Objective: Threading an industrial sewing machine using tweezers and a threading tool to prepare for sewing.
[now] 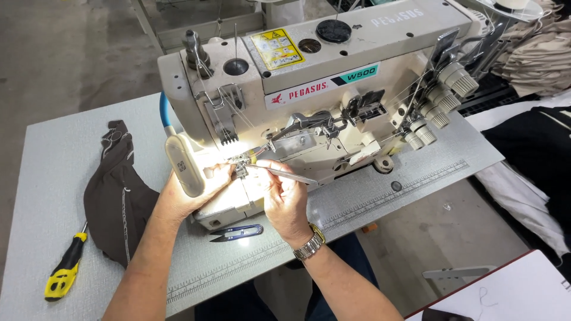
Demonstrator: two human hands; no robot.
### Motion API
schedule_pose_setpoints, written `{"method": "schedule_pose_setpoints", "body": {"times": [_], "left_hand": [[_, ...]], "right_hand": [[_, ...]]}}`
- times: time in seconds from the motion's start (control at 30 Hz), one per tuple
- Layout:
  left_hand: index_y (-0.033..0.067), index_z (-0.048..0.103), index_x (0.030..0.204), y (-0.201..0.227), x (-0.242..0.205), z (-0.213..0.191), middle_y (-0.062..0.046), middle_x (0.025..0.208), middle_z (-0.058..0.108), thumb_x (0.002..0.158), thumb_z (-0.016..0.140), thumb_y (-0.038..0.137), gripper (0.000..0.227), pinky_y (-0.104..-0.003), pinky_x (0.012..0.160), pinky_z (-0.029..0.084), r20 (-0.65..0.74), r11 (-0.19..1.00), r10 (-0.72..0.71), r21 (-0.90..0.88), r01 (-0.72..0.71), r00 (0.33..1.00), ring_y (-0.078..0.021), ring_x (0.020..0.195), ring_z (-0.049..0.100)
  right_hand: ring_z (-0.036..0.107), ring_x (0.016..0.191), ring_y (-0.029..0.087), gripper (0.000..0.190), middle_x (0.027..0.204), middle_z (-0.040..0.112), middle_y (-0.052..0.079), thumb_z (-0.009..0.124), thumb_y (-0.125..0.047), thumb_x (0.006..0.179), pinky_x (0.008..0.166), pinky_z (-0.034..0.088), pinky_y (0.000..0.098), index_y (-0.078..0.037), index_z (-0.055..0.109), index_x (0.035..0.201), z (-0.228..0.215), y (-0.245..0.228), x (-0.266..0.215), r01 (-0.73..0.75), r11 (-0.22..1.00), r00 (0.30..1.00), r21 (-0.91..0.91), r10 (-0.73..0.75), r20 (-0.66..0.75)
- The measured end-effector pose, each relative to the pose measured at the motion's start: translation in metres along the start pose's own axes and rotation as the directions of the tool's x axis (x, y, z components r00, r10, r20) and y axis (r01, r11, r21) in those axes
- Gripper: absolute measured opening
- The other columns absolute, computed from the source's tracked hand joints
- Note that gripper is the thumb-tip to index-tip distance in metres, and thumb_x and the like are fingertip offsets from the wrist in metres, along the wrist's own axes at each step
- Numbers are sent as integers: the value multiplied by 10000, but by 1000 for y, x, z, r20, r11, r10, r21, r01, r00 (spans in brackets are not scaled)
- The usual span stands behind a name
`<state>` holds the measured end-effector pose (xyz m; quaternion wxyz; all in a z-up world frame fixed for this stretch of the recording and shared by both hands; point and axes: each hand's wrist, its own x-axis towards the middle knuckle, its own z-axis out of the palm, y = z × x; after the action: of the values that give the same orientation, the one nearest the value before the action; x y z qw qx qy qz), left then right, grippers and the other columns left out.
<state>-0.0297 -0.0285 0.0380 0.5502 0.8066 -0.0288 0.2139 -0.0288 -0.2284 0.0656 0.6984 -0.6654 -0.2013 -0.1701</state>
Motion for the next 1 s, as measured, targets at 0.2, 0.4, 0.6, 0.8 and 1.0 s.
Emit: {"method": "schedule_pose_setpoints", "body": {"times": [0.2, 0.4, 0.6, 0.8, 1.0], "left_hand": [[11, 604, 1159, -9, 7, 6, -167, 1043, 743, 661, 972, 274, 674, -455, 973, 571, -11, 1000, 23, -21, -23, 1000, -288, 1060, 714], [14, 611, 1146, -17, 6, 5, -161, 1027, 743, 662, 972, 271, 656, -447, 959, 575, -15, 999, 20, -28, -20, 1000, -281, 1043, 717], [17, 617, 1132, -21, 2, 4, -154, 1011, 744, 664, 972, 268, 639, -439, 945, 579, -18, 999, 21, -29, -22, 1000, -274, 1027, 720], [20, 623, 1119, -25, 1, 4, -147, 995, 744, 666, 972, 265, 621, -431, 931, 583, -17, 999, 20, -26, -20, 1000, -267, 1010, 723], [24, 630, 1105, -30, -1, 2, -141, 979, 744, 668, 971, 262, 604, -423, 916, 586, -13, 1000, 18, -22, -18, 1000, -260, 993, 726]], "right_hand": [[762, 816, 252, 162, 913, 769, 250, 611, -61, 1007, 668, 636, 375, 23, 689, 1122, 3, 2, -1, 22, 999, 999, -45, -23, -26], [753, 799, 224, 167, 925, 773, 253, 616, -66, 1009, 665, 641, 372, 24, 682, 1133, 4, 1, 0, 11, 1000, 999, -9, -12, -38], [762, 891, 228, 166, 950, 779, 246, 633, -60, 997, 717, 630, 375, 17, 701, 1127, 7, -1, -1, 2, 1000, 999, -19, -3, -54], [764, 915, 245, 169, 960, 778, 252, 628, -62, 998, 731, 630, 384, 18, 701, 1127, 7, -1, -2, -19, 1000, 998, -11, 19, -54], [752, 926, 232, 172, 958, 775, 266, 628, -52, 995, 751, 624, 398, 28, 699, 1129, 8, -4, 0, -29, 999, 998, 14, 30, -54]]}}
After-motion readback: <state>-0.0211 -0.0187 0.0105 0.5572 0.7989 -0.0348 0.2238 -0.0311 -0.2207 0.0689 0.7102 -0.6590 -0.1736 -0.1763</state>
